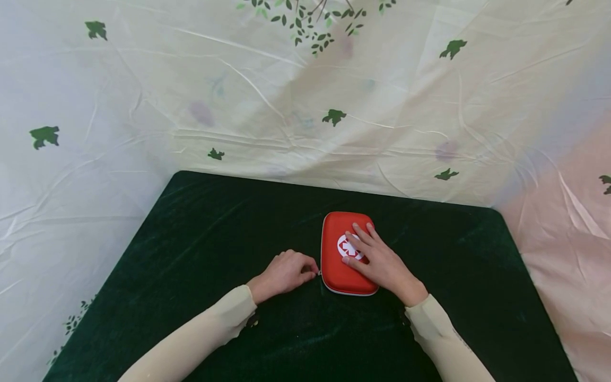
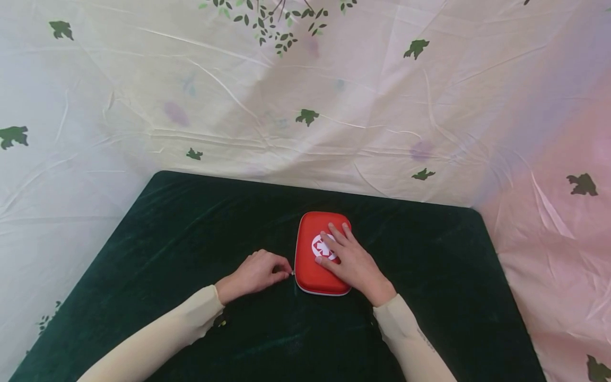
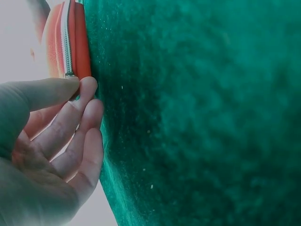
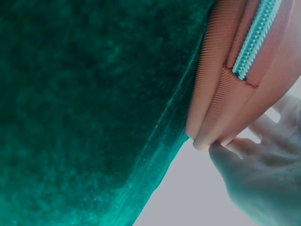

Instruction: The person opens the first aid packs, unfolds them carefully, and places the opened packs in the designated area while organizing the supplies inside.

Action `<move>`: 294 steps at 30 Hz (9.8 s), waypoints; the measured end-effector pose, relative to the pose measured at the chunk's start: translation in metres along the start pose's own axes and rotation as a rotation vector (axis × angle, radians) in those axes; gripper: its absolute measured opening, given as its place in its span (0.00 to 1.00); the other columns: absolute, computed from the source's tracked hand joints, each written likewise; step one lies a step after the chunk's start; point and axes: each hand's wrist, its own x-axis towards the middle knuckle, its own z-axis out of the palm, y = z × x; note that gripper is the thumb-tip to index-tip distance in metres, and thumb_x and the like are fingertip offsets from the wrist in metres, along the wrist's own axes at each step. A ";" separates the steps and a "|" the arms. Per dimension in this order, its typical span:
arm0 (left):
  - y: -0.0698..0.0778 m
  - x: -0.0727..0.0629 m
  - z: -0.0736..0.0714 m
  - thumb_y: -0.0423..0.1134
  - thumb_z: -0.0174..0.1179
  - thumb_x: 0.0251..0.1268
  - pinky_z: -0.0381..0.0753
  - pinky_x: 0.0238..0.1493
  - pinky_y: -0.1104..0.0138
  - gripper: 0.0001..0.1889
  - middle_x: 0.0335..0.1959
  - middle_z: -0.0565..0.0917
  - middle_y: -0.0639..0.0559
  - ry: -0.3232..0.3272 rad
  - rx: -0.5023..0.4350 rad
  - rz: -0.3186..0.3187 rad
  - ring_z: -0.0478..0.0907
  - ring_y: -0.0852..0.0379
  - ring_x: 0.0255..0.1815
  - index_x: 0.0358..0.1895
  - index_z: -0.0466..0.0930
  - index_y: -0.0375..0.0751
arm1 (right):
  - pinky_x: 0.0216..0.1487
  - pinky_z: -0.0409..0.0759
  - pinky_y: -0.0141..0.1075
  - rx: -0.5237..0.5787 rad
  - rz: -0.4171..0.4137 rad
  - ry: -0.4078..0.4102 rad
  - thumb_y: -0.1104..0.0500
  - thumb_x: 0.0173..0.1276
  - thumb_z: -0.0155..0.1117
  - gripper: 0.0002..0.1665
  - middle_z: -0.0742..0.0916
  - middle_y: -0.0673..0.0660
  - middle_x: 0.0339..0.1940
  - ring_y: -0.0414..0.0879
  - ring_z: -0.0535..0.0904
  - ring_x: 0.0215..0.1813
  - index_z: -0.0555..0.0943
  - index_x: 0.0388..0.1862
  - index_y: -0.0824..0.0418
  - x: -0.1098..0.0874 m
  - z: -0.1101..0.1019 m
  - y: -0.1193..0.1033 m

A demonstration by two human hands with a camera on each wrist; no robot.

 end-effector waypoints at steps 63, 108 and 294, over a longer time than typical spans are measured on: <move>0.016 -0.009 0.007 0.37 0.65 0.71 0.81 0.34 0.71 0.04 0.31 0.83 0.65 0.009 -0.023 -0.021 0.79 0.68 0.26 0.44 0.86 0.49 | 0.58 0.81 0.56 0.080 0.111 0.112 0.40 0.72 0.65 0.43 0.71 0.63 0.76 0.61 0.71 0.66 0.67 0.80 0.53 0.050 -0.020 0.015; 0.000 0.027 -0.025 0.38 0.68 0.70 0.81 0.35 0.64 0.04 0.31 0.88 0.57 0.407 -0.282 -0.223 0.85 0.60 0.33 0.43 0.89 0.45 | 0.59 0.79 0.57 0.383 0.337 0.229 0.40 0.77 0.62 0.46 0.67 0.71 0.73 0.67 0.71 0.65 0.60 0.82 0.63 -0.041 -0.021 0.033; -0.017 0.029 -0.048 0.38 0.64 0.74 0.83 0.46 0.62 0.11 0.48 0.85 0.50 0.131 0.288 -0.094 0.80 0.59 0.40 0.55 0.88 0.44 | 0.79 0.43 0.67 -0.189 0.010 0.103 0.37 0.76 0.58 0.42 0.60 0.58 0.85 0.66 0.48 0.84 0.64 0.82 0.51 -0.007 0.008 -0.008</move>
